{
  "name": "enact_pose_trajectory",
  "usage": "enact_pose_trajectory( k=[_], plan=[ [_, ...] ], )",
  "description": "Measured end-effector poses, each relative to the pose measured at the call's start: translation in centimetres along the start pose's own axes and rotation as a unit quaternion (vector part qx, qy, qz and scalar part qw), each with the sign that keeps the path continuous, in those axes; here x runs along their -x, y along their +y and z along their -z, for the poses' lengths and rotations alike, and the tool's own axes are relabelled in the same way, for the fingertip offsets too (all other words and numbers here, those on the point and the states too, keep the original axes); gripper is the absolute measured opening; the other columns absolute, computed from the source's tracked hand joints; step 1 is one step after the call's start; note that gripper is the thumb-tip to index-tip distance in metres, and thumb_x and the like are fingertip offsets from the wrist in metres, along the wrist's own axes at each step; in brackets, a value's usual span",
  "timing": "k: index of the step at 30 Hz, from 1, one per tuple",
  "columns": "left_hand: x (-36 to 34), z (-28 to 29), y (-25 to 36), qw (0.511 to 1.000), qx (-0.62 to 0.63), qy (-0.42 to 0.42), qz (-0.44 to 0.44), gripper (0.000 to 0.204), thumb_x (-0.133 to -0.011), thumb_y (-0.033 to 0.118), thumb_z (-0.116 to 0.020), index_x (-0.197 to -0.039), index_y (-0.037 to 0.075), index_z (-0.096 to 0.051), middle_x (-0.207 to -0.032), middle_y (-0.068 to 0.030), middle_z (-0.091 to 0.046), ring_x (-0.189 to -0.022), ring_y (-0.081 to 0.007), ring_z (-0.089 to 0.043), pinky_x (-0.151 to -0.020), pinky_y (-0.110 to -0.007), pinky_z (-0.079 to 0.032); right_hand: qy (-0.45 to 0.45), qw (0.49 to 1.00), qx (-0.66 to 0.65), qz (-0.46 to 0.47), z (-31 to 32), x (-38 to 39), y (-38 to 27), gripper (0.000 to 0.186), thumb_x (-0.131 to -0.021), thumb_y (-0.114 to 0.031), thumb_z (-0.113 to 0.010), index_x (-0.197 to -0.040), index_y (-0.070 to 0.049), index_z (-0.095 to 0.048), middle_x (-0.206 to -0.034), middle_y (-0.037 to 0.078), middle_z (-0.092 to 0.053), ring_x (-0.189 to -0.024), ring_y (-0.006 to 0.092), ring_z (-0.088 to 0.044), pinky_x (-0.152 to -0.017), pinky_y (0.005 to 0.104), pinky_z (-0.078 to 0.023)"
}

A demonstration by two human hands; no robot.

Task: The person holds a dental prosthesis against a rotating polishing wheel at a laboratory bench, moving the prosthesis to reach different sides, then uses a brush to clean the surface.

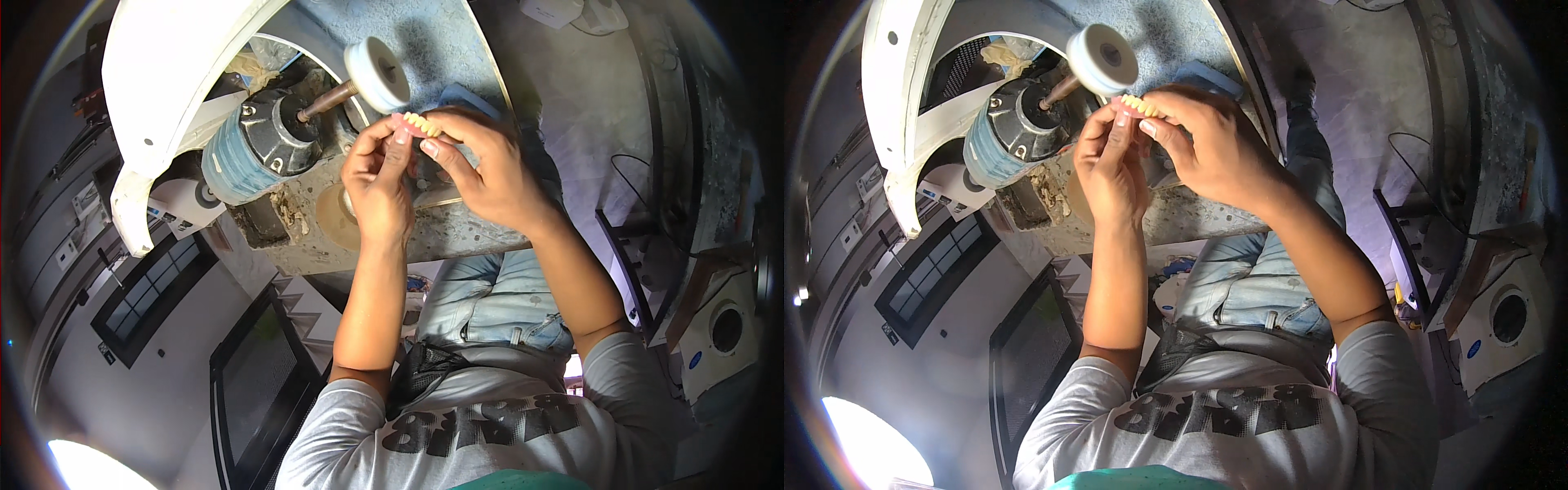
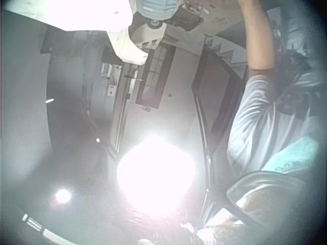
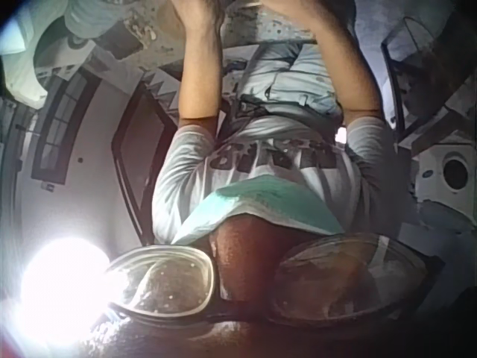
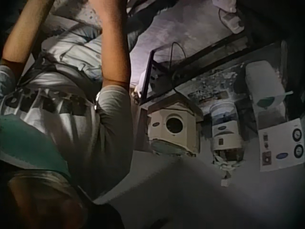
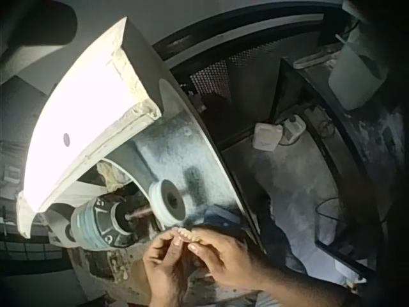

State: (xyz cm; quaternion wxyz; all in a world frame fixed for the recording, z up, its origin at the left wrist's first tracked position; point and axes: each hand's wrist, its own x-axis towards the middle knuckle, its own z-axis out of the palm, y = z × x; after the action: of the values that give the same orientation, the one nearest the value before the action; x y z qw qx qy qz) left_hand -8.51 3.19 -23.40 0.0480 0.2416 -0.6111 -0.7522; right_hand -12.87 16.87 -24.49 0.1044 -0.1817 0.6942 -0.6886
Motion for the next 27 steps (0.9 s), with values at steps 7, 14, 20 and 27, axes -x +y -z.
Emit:
enact_pose_trajectory(
  k=[7, 14, 20, 27],
  plan=[
    [-1.6, -1.3, -0.8, 0.978, 0.120, 0.082, 0.151, 0.012, -0.087, 0.011, -0.057, -0.090, 0.001, -0.061, -0.083, -0.0064, -0.064, -0.068, -0.0098, -0.058, -0.060, -0.021, -0.044, 0.008, 0.995, -0.037, -0.095, -1.5, -0.5, 1.4, 0.022, -0.087, -0.013, -0.056, -0.101, 0.004, -0.058, -0.090, 0.016, -0.062, -0.077, 0.0213, -0.062, -0.068, 0.0307, -0.049],
    [-3.2, -0.1, -1.8, 0.964, 0.160, 0.068, 0.203, 0.018, -0.088, 0.007, -0.045, -0.098, -0.005, -0.055, -0.088, -0.0122, -0.062, -0.080, -0.0188, -0.061, -0.075, -0.030, -0.050, 0.032, 0.988, 0.005, -0.151, -2.4, -1.7, 1.6, 0.021, -0.085, -0.016, -0.057, -0.095, 0.002, -0.060, -0.086, 0.018, -0.063, -0.076, 0.0275, -0.063, -0.067, 0.0336, -0.049],
    [-3.3, -0.1, -1.8, 0.958, 0.167, 0.092, 0.216, 0.011, -0.085, 0.007, -0.053, -0.089, -0.002, -0.058, -0.081, -0.0076, -0.062, -0.070, -0.0130, -0.059, -0.063, -0.024, -0.048, 0.043, 0.988, 0.000, -0.148, -2.7, -1.7, 2.0, 0.017, -0.083, -0.012, -0.059, -0.091, 0.003, -0.061, -0.082, 0.019, -0.063, -0.076, 0.0290, -0.062, -0.066, 0.0340, -0.048],
    [-1.7, -1.1, -1.5, 0.985, 0.115, 0.065, 0.111, 0.010, -0.087, 0.008, -0.055, -0.090, 0.000, -0.059, -0.085, -0.0065, -0.062, -0.069, -0.0111, -0.058, -0.064, -0.023, -0.046, 0.056, 0.989, -0.096, -0.094, -1.8, -0.1, 2.1, 0.014, -0.082, -0.005, -0.058, -0.094, 0.003, -0.061, -0.084, 0.017, -0.063, -0.078, 0.0257, -0.061, -0.070, 0.0315, -0.047]
  ],
)
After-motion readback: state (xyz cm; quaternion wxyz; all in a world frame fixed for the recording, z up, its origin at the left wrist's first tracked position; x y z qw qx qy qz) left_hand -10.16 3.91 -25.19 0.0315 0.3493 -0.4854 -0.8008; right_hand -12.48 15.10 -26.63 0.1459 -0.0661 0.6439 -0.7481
